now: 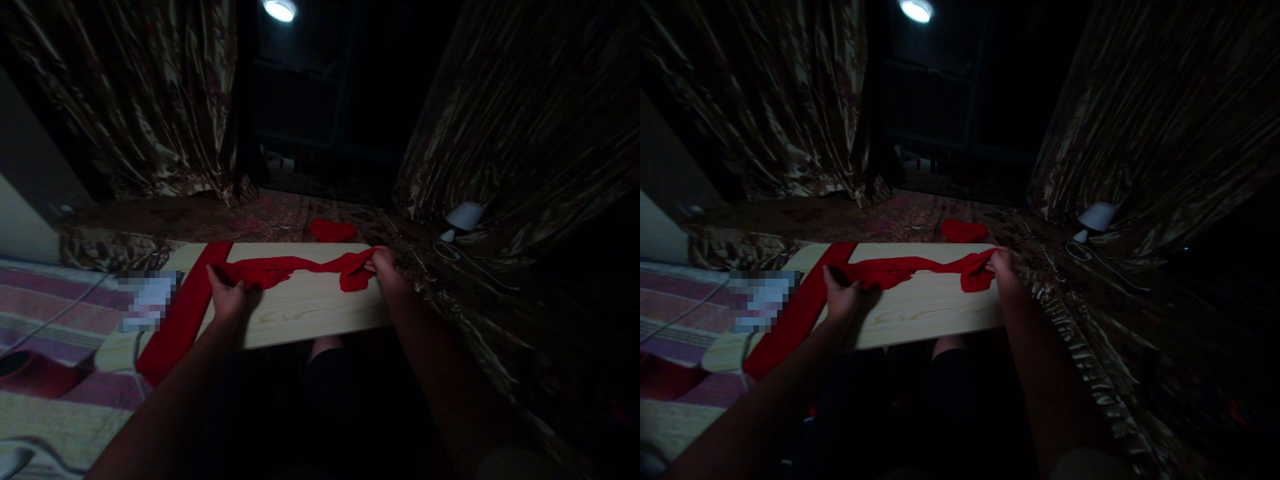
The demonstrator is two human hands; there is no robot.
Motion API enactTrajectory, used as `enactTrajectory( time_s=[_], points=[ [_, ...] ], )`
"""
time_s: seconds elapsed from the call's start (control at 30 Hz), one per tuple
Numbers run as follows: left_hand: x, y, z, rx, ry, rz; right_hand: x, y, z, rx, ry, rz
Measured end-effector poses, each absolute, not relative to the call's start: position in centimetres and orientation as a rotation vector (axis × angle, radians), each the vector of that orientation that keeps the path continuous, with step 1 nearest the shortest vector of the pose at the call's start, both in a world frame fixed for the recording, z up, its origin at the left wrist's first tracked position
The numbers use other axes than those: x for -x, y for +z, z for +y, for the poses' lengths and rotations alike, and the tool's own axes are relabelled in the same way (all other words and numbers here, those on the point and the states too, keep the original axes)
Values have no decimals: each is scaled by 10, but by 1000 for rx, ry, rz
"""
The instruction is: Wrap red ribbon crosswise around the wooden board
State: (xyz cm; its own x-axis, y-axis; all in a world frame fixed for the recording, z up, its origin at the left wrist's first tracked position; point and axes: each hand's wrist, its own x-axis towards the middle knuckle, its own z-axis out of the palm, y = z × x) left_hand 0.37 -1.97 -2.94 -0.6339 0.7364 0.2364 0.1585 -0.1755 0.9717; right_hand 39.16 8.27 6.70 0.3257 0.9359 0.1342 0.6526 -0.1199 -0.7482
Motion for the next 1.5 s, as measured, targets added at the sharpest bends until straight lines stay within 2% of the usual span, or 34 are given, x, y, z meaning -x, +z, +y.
enactTrajectory(
  time_s=[0.2,0.4,0.67,0.77,1.0,1.13,1.27,1.5],
  points=[
    [-2,-33,-17,-1035,1836,1687,-378,49,69,2018,108,-1456],
    [-1,-33,-16,-980,1857,1680,-353,23,68,2095,299,-2055],
    [0,-38,-13,-977,1860,1668,-330,-7,55,1479,265,-2398],
    [2,-41,-11,-977,1863,1676,-332,1,57,1517,228,-2382],
    [1,-41,-12,-976,1876,1659,-351,16,63,2165,44,-1935],
    [0,-40,-13,-956,1877,1627,-344,11,52,2045,-162,-1930],
    [1,-42,-13,-947,1872,1635,-331,3,43,1945,-227,-2029],
    [-1,-40,-12,-918,1880,1547,-334,-20,38,1963,25,-2178]
  ],
)
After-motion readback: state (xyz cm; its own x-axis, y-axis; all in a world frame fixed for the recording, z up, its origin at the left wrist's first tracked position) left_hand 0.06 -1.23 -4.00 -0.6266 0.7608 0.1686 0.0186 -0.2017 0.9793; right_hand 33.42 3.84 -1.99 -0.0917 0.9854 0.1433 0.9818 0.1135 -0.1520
